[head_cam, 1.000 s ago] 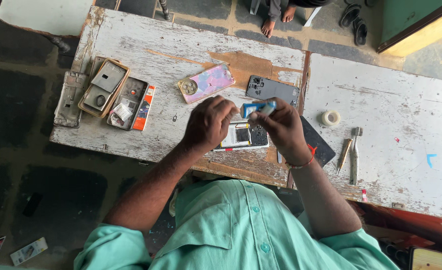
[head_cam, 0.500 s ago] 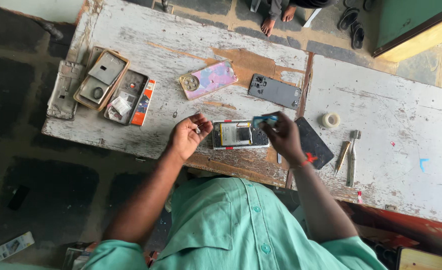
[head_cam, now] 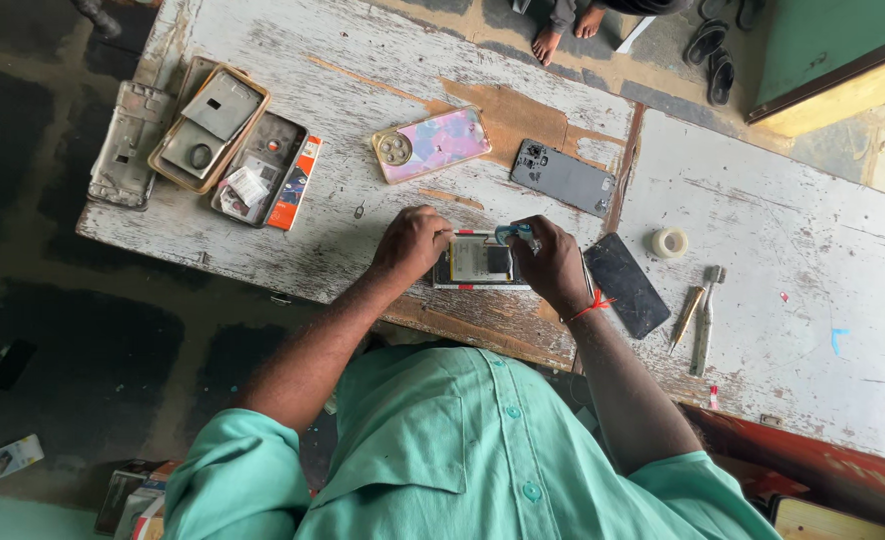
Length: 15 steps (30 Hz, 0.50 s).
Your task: The person repairs a mobile phone by hand and using a tool. They apply adhesive from a tube to the internal frame of the device, insert a component, and then press a rear cover onto the back of the phone.
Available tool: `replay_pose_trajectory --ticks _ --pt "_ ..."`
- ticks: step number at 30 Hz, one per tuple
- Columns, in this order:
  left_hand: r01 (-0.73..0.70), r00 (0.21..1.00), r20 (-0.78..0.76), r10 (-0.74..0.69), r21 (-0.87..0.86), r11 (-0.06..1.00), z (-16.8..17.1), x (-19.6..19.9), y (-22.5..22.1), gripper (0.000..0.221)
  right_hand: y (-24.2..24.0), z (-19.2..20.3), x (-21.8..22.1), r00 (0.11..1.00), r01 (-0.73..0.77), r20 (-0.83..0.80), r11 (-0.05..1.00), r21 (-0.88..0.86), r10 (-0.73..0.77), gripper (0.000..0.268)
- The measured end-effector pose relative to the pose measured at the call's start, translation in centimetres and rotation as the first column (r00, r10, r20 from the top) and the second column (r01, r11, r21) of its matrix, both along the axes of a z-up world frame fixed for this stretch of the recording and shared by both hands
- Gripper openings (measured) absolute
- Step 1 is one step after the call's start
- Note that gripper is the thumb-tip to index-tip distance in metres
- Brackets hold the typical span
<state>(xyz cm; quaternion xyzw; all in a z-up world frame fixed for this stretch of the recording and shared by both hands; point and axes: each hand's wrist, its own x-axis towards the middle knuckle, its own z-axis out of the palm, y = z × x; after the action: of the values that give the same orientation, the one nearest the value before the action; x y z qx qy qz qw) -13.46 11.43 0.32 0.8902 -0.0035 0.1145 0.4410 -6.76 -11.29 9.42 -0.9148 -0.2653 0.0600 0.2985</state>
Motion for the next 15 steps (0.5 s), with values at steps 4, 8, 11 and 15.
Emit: replay_pose_trajectory --ticks 4,8,11,15 --pt "0.034 0.999 0.035 -0.037 0.081 0.996 -1.8 0.5 -0.1 0.009 -0.2 -0.3 0.2 1.000 0.018 -0.008 1.000 -0.010 -0.018 0.020" --pt "0.106 0.994 0.003 -0.111 0.272 0.956 -2.9 0.9 -0.4 0.005 -0.4 -0.8 0.4 1.000 0.030 -0.005 0.999 -0.037 -0.030 0.020" --pt "0.057 0.986 0.114 -0.120 0.443 0.895 -2.9 0.6 -0.6 0.003 -0.7 -1.3 0.5 0.999 0.020 0.037 0.998 -0.054 -0.018 0.019" --pt "-0.022 0.975 0.200 -0.096 0.517 0.856 -2.4 -0.1 -0.8 0.001 -1.5 -1.7 0.8 0.997 0.005 0.080 0.999 -0.037 -0.002 0.018"
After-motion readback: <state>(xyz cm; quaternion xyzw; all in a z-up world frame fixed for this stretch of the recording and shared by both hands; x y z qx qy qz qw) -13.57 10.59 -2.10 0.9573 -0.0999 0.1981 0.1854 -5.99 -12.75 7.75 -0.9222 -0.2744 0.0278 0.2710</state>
